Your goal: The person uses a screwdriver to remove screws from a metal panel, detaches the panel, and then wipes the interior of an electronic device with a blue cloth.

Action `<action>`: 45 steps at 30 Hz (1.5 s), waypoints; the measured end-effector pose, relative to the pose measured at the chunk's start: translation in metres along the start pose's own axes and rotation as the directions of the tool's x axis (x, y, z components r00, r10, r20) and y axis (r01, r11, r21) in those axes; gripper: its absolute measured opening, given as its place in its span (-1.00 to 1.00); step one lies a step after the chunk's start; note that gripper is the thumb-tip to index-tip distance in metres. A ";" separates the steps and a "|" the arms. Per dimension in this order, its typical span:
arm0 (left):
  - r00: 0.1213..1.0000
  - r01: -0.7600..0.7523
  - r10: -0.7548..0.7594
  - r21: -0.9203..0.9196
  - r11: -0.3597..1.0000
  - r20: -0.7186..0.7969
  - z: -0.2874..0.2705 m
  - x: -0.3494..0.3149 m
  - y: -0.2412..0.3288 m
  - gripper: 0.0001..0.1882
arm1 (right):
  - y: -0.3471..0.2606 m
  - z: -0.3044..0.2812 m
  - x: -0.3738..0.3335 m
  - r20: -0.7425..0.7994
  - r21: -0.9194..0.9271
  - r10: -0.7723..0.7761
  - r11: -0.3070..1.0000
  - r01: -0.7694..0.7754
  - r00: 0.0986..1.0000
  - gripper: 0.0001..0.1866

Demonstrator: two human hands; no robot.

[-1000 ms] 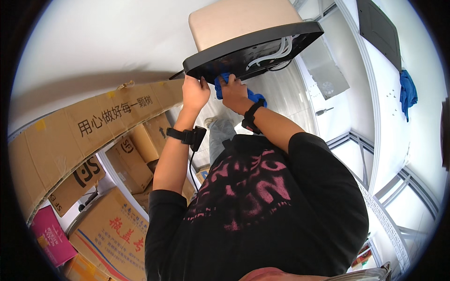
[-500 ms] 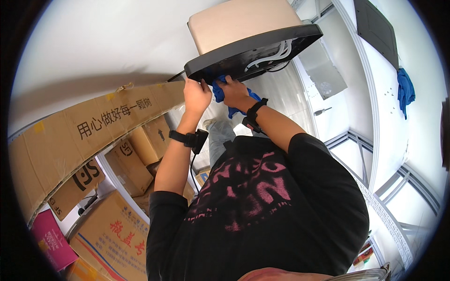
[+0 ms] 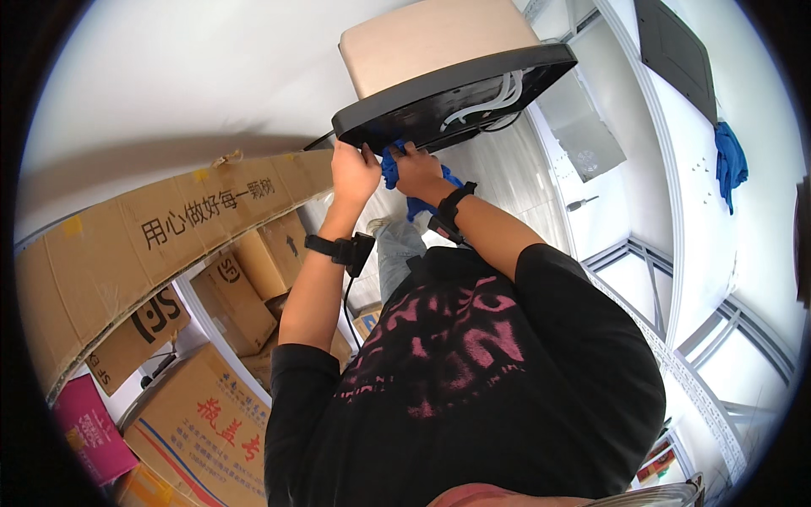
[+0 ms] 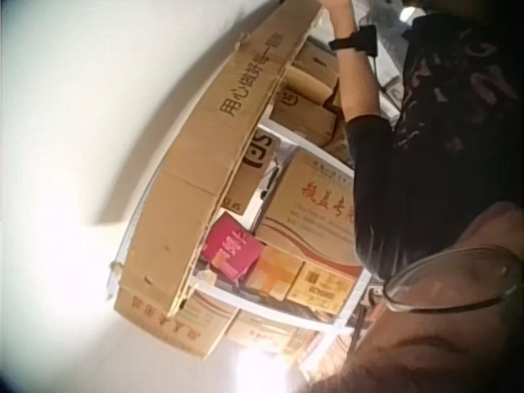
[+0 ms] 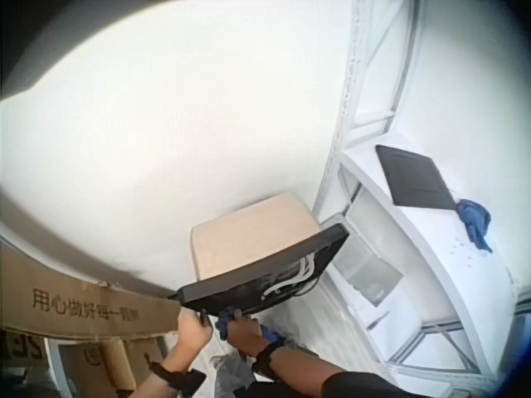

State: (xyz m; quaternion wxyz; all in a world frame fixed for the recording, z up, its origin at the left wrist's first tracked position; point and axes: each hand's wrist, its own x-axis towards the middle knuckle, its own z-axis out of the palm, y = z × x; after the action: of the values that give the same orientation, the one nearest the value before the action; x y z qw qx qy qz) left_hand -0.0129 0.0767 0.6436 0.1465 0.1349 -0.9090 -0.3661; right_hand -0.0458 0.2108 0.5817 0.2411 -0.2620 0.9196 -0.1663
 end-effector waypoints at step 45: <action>0.764 -0.227 -0.133 0.457 0.860 0.631 0.097 -0.010 0.010 -0.13 | 0.117 -0.026 -0.038 -0.144 0.261 -0.001 0.965 0.039 0.990 -0.17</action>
State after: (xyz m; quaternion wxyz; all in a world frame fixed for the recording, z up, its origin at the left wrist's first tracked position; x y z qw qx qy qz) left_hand -0.0402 0.1482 0.5820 -0.2050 0.0114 -0.9696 -0.1332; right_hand -0.0784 0.3309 0.5663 0.2056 -0.2244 0.9016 -0.3074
